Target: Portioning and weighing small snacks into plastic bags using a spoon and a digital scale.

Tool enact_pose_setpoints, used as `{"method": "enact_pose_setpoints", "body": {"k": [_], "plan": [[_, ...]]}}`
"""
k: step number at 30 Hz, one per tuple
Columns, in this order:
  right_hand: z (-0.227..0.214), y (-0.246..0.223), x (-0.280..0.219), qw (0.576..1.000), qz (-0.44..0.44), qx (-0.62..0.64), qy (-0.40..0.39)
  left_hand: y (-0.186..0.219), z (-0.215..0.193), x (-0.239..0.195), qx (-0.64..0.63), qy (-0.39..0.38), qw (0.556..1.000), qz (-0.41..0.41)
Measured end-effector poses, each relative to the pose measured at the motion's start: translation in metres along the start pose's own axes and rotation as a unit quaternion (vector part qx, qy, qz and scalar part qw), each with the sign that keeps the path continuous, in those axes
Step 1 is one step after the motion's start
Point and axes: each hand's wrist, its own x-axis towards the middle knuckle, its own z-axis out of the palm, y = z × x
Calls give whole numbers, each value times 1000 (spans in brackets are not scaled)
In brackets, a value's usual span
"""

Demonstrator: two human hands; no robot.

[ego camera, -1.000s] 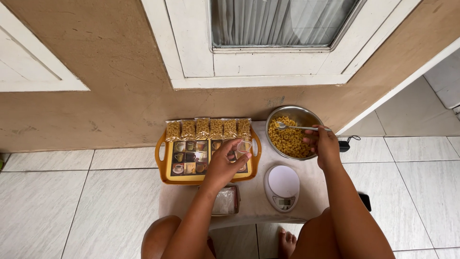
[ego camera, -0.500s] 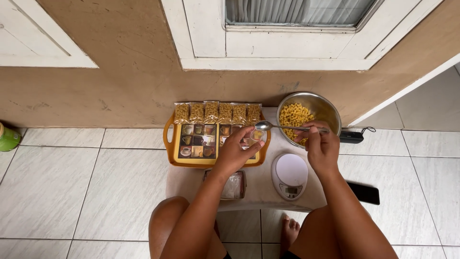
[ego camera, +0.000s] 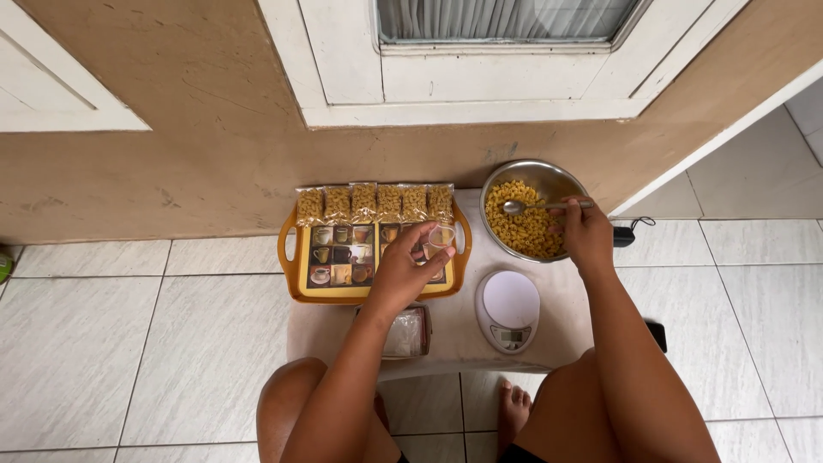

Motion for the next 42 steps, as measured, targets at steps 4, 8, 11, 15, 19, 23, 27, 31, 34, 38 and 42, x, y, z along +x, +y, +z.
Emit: {"method": "enact_pose_setpoints", "body": {"k": [4, 8, 11, 15, 19, 23, 27, 31, 34, 38, 42], "plan": [[7, -15, -8, 998, 45, 32, -24, -2, 1, -1, -1, 4, 1000, 6], [10, -7, -1, 991, 95, 85, -41, -2, -3, -1, -2, 6, 1000, 13], [9, 5, 6, 986, 116, 111, -38, -1, -5, -2, -1, 6, 1000, 20], [9, 15, 10, 981, 132, 140, -39, -2, -6, -1, -4, 7, 1000, 28], [10, 19, 10, 980, 131, 146, -41, -3, -5, -3, -4, 11, 999, 37], [11, 15, 10, 978, 139, 153, -37, -4, -4, -1, -6, 3, 999, 38], [9, 17, 10, 976, 147, 160, -32, -3, -4, -5, -4, 3, 999, 35], [14, 22, 12, 974, 149, 166, -39, -3, -4, -4, -2, 2, 999, 36], [16, 25, 14, 970, 153, 184, -42, -2, -4, -5, -5, 0, 999, 38], [15, 23, 14, 965, 164, 198, -44, 1, -5, -6, -1, -3, 999, 38], [17, 21, 14, 963, 169, 204, -47, 2, -5, -6, 0, -7, 999, 32]]}}
